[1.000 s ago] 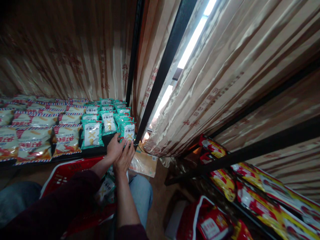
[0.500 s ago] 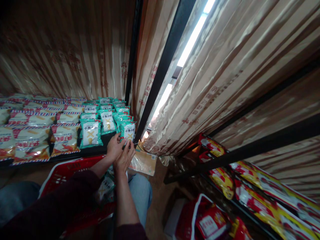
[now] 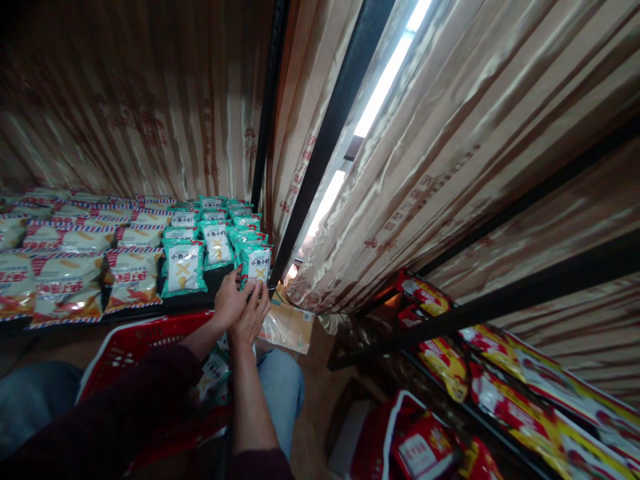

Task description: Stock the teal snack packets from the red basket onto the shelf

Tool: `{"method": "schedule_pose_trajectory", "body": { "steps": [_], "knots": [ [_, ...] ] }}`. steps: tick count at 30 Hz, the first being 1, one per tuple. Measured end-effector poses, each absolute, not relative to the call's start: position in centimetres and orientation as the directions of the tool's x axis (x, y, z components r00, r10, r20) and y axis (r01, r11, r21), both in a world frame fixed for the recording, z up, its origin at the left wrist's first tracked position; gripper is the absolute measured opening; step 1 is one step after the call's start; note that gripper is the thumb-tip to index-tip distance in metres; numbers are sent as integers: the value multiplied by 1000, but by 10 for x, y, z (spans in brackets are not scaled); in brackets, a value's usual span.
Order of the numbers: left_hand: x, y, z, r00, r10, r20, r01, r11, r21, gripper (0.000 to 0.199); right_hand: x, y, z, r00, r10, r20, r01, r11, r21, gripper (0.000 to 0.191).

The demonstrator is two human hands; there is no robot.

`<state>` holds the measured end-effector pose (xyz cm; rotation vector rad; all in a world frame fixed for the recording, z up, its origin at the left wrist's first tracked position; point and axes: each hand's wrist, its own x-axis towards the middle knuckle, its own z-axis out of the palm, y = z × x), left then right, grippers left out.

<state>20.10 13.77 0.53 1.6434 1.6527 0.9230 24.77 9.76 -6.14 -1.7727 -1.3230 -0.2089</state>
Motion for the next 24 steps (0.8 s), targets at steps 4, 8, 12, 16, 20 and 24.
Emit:
{"method": "schedule_pose_trajectory", "body": {
  "steps": [4,8,12,16,20,24],
  "knots": [
    [199,134,-2,-42,987,155,528,-110,842,47,247,98,-61,411,709,574,842,-53,-537,53],
    [198,140,-10,-29,990,141,530,-104,841,37,249,100,-65,380,715,586,860,-40,-508,52],
    [198,145,-10,-30,995,99,540,-67,839,35,251,99,-66,368,722,586,853,-10,-522,54],
    [195,139,-7,-41,993,109,521,-72,850,39,251,97,-61,378,722,580,836,4,-549,57],
    [185,127,-12,-77,976,204,524,-135,841,35,246,90,-52,410,688,599,822,5,-569,52],
    [164,110,-30,-19,967,256,548,-204,811,24,236,78,-45,445,638,628,790,50,-611,35]
  ]
}}
